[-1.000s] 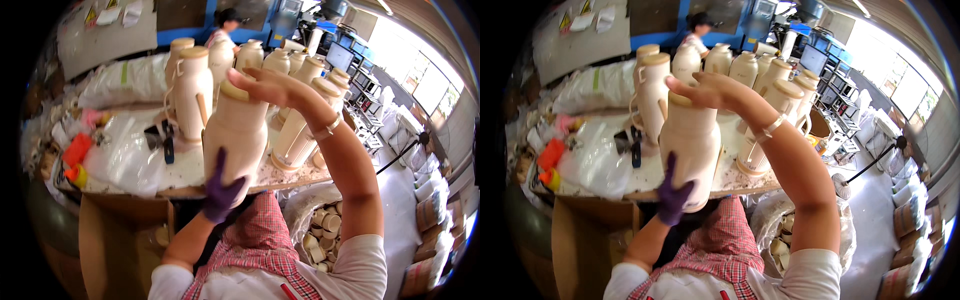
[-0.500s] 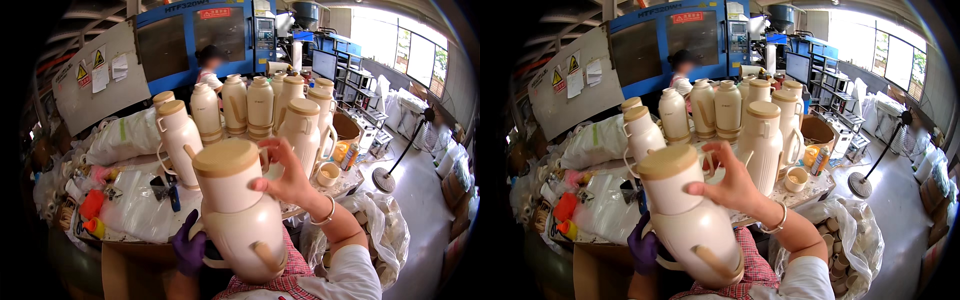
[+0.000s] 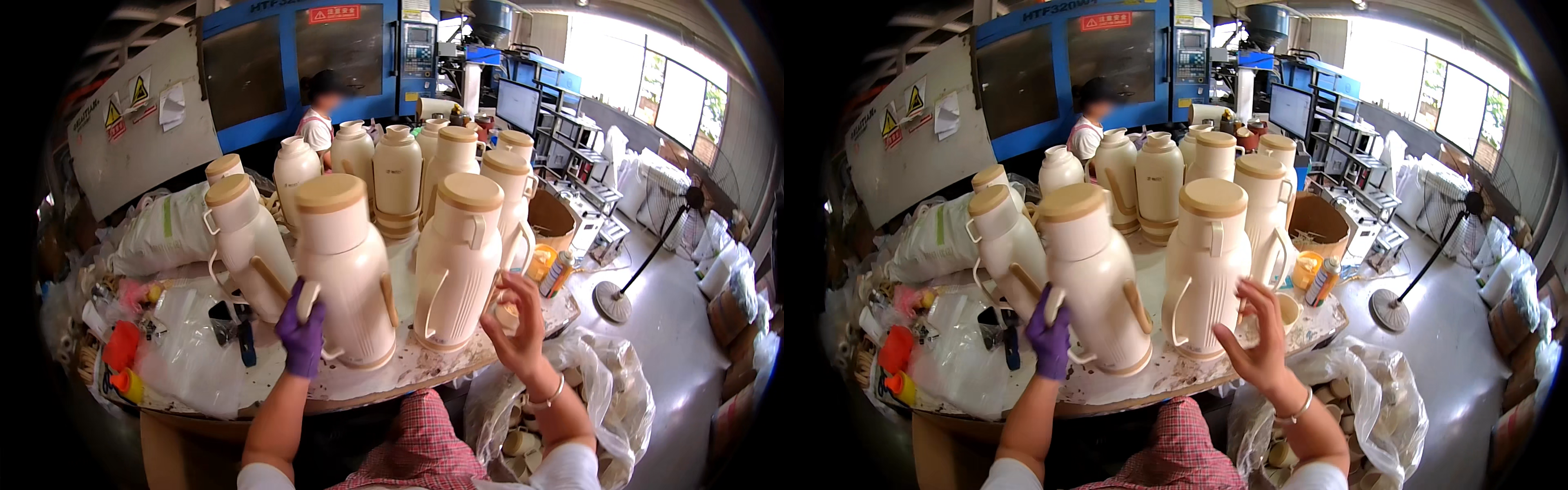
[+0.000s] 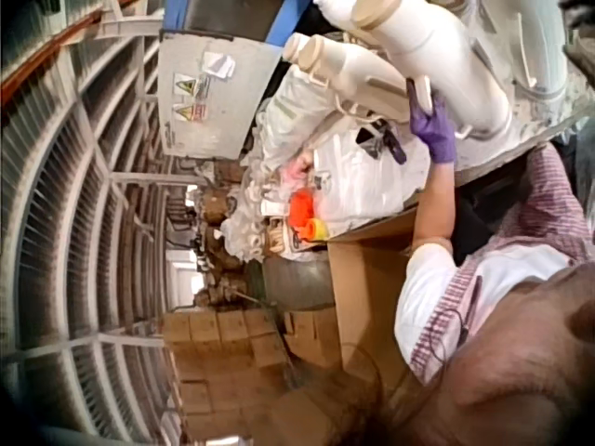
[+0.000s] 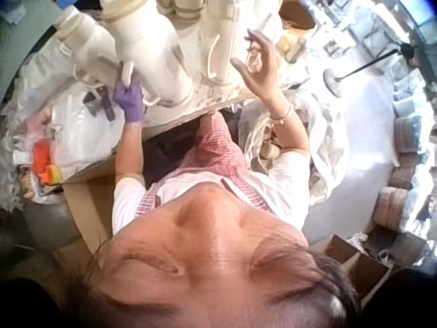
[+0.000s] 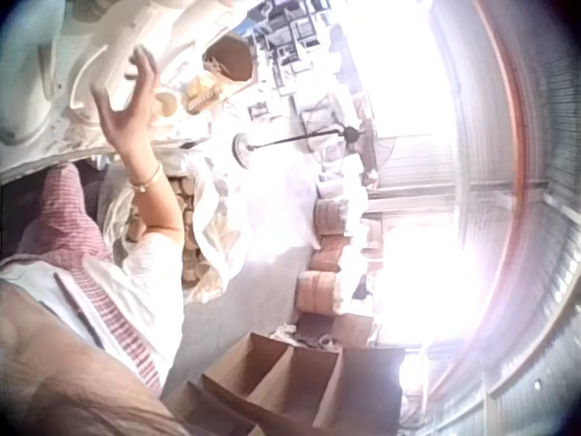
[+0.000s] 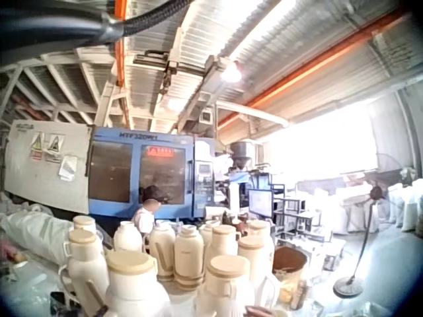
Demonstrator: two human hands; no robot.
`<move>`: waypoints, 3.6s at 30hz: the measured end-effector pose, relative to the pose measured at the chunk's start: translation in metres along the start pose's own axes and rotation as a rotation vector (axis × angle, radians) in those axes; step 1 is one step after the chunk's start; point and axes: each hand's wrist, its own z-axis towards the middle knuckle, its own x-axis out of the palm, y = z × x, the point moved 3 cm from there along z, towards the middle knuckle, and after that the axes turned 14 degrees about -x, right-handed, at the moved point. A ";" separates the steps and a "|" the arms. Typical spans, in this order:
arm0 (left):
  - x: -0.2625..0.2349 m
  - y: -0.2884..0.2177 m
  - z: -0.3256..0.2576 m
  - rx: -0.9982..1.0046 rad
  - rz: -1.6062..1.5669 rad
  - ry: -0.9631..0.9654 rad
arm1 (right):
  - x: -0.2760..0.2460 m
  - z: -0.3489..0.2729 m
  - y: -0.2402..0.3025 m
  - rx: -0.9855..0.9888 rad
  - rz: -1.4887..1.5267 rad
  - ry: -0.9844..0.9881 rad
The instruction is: The person assembles beige plastic thermos flasks by picking up the main body and screwing on the lid. They handle the items one at a time, placing the completed units on a table. The person also briefly handles a small orange object from a bowl and places a finished thermos into a cardboard box.
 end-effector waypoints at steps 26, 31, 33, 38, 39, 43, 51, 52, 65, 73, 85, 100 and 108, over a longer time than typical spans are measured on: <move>0.355 0.000 0.372 0.691 1.272 0.281 | 0.073 -0.292 -0.131 0.131 -0.735 0.231; 0.302 -0.027 0.339 1.115 1.037 -0.235 | 0.071 -0.283 -0.132 0.180 -0.687 0.294; 0.278 -0.022 0.346 1.029 1.128 -0.242 | 0.070 -0.283 -0.135 0.194 -0.728 0.250; 0.182 -0.051 0.292 1.046 1.102 -0.197 | 0.073 -0.276 -0.135 0.303 -0.667 0.360; 0.165 -0.064 0.272 1.075 1.111 -0.146 | 0.075 -0.273 -0.133 0.335 -0.620 0.381; 0.148 -0.107 0.169 1.143 1.317 0.013 | 0.068 -0.263 -0.132 0.352 -0.528 0.313; 0.101 -0.146 0.098 0.862 1.849 0.250 | -0.005 -0.332 -0.048 0.649 -0.448 -0.152; 0.095 -0.154 0.086 0.796 1.950 0.194 | -0.019 -0.359 -0.039 0.717 -0.499 -0.132; 0.009 -0.103 0.060 -0.028 1.004 0.601 | -0.168 -0.528 -0.108 1.292 -0.908 0.434; -0.154 0.010 -0.092 -0.285 1.171 1.082 | -0.140 -0.441 -0.027 1.085 -0.070 -0.663; -0.135 0.043 -0.196 0.273 0.814 0.858 | -0.006 -0.403 0.028 1.462 0.696 0.485; -0.136 -0.064 -0.061 0.084 0.341 0.090 | 0.028 0.010 0.069 0.116 0.237 0.124; -0.106 -0.026 -0.042 0.152 0.253 0.050 | 0.148 0.182 0.120 -0.374 0.128 0.747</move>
